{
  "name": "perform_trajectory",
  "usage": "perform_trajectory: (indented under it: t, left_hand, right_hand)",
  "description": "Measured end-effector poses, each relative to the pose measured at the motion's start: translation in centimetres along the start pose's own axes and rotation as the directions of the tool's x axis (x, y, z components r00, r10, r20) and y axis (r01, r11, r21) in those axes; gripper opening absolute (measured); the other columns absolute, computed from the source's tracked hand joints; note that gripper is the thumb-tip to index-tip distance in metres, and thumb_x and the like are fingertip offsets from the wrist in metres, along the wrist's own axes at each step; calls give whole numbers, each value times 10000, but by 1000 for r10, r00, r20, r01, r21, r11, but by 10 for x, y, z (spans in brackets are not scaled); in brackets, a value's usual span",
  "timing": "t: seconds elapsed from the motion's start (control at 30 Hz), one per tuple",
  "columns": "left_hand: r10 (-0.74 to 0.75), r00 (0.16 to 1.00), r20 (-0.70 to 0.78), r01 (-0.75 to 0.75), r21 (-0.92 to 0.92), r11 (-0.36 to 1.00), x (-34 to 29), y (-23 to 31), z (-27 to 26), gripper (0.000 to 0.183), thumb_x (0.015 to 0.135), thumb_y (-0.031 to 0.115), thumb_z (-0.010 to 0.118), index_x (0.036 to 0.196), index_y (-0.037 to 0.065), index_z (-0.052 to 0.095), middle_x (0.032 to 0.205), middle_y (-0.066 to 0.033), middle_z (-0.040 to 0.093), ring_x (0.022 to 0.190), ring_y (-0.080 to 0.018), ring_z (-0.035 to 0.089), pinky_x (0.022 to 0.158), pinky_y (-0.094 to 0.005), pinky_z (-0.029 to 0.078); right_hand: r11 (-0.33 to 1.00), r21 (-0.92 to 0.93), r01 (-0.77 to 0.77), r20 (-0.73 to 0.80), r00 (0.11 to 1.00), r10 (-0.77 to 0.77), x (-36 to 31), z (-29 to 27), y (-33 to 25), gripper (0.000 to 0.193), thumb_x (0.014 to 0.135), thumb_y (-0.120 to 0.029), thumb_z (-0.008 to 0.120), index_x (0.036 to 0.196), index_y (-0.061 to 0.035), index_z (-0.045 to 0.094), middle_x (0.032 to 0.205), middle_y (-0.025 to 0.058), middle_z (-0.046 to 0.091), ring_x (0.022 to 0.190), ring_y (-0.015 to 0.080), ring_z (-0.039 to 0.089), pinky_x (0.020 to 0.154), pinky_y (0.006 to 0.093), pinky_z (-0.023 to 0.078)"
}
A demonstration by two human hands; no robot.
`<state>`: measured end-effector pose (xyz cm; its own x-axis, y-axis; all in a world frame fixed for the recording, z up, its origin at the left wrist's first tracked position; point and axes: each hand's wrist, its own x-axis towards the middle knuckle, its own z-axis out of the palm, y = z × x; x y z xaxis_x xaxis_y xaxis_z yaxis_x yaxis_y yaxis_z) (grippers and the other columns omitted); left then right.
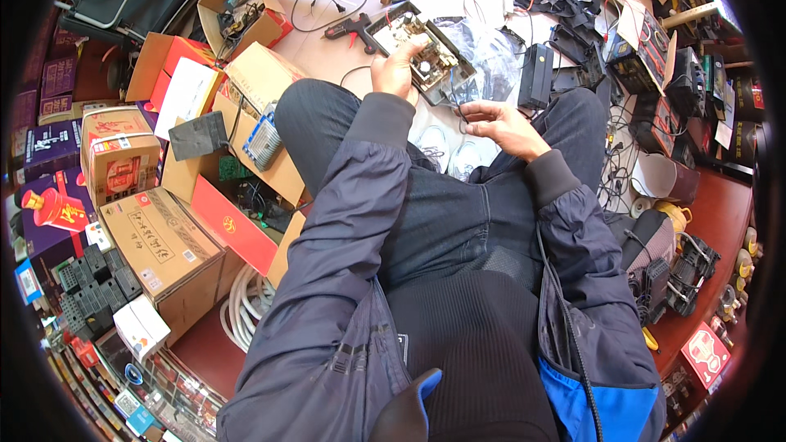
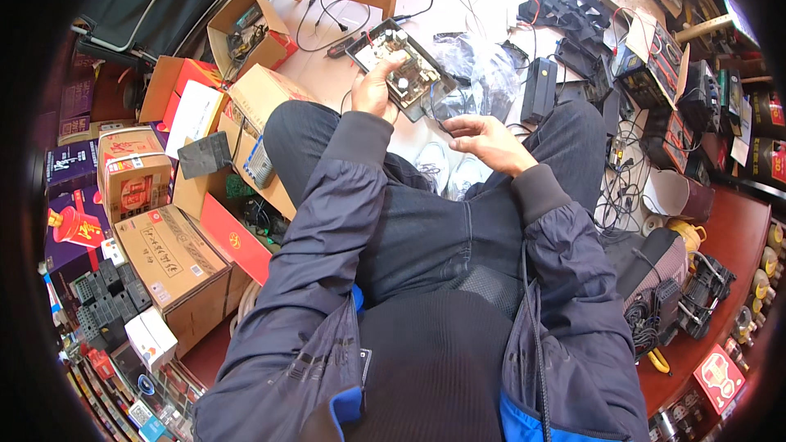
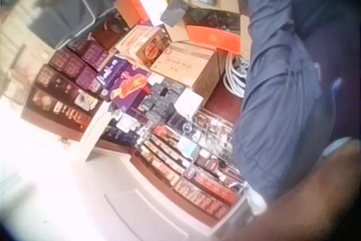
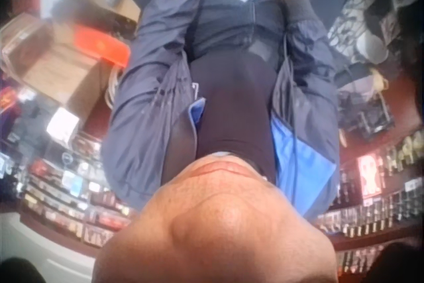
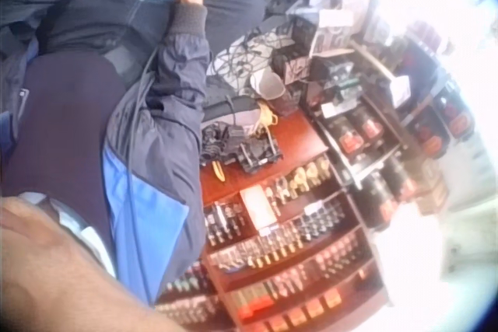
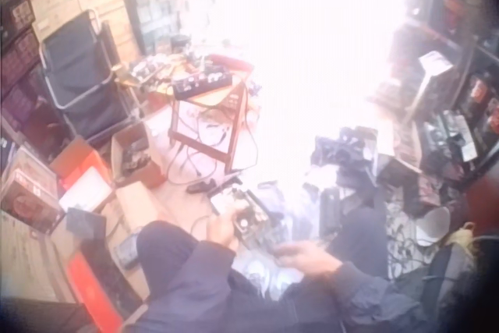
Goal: The person sits on the floor and handles a black electronic device, opening it to reveal the circuit board. They use a hot glue gun to apply glue to components inside the device, then set the tool down and continue manipulating the board and wires.
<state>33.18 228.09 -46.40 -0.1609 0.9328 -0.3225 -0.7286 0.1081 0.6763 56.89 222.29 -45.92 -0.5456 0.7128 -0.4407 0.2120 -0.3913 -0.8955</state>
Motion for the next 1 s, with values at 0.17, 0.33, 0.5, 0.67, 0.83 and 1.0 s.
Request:
perform_trajectory:
  t: [0.17, 0.33, 0.5, 0.67, 0.83, 1.0]
  left_hand:
    - [2, 1000, -24, -2, 19, 1000, -2, -2, 3, 403, 834, -46, 733, 1224, 9, 643, 1073, -85, 726, 937, -225, 710, 846, -395, 603]
    - [33, 999, -13, -32, 84, 996, -1, -7, 7, 331, 898, -25, 701, 1222, 14, 646, 1063, -93, 728, 934, -234, 732, 805, -429, 645]
    - [51, 999, -6, -50, 104, 993, 1, -17, 11, 343, 887, -23, 719, 1220, 17, 645, 1052, -90, 726, 924, -227, 732, 813, -405, 639]
    - [50, 999, -1, -49, 135, 990, 0, -24, 15, 341, 892, -30, 710, 1223, 23, 645, 1059, -81, 726, 925, -224, 727, 818, -403, 629]
    - [4, 1000, 16, -6, 128, 992, 1, -29, 14, 476, 808, -24, 790, 1254, 29, 632, 1096, -64, 722, 986, -213, 697, 875, -381, 584]
    - [-20, 999, 40, 14, 155, 988, 1, -36, 12, 342, 905, -14, 714, 1235, 40, 644, 1073, -71, 727, 952, -220, 726, 842, -406, 626]
  right_hand:
    - [995, 97, 30, -47, 999, -26, 1, 0, 9, 280, 970, -121, 754, 1199, 38, 725, 979, 56, 769, 894, 116, 698, 814, 266, 561]
    - [943, 320, 87, -28, 996, -82, -9, 7, 3, 203, 990, -116, 730, 1111, 47, 716, 924, 92, 753, 820, 145, 713, 758, 272, 577]
    - [947, 312, 81, -46, 996, -70, -9, 19, -1, 141, 993, -93, 707, 1053, 34, 694, 867, 86, 733, 768, 127, 692, 717, 264, 564]
    - [960, 278, 33, -86, 996, -9, -10, 28, 0, 146, 991, -135, 707, 984, 8, 679, 804, 62, 707, 685, 116, 671, 634, 260, 540]
    - [961, 270, 66, -138, 990, -29, -10, 27, -1, 206, 983, -194, 721, 904, -8, 679, 716, 47, 665, 572, 97, 614, 547, 244, 497]
    - [977, 203, 69, -219, 976, -24, -2, 27, 6, 235, 958, -219, 747, 860, -16, 679, 677, 33, 648, 567, 85, 597, 512, 254, 486]
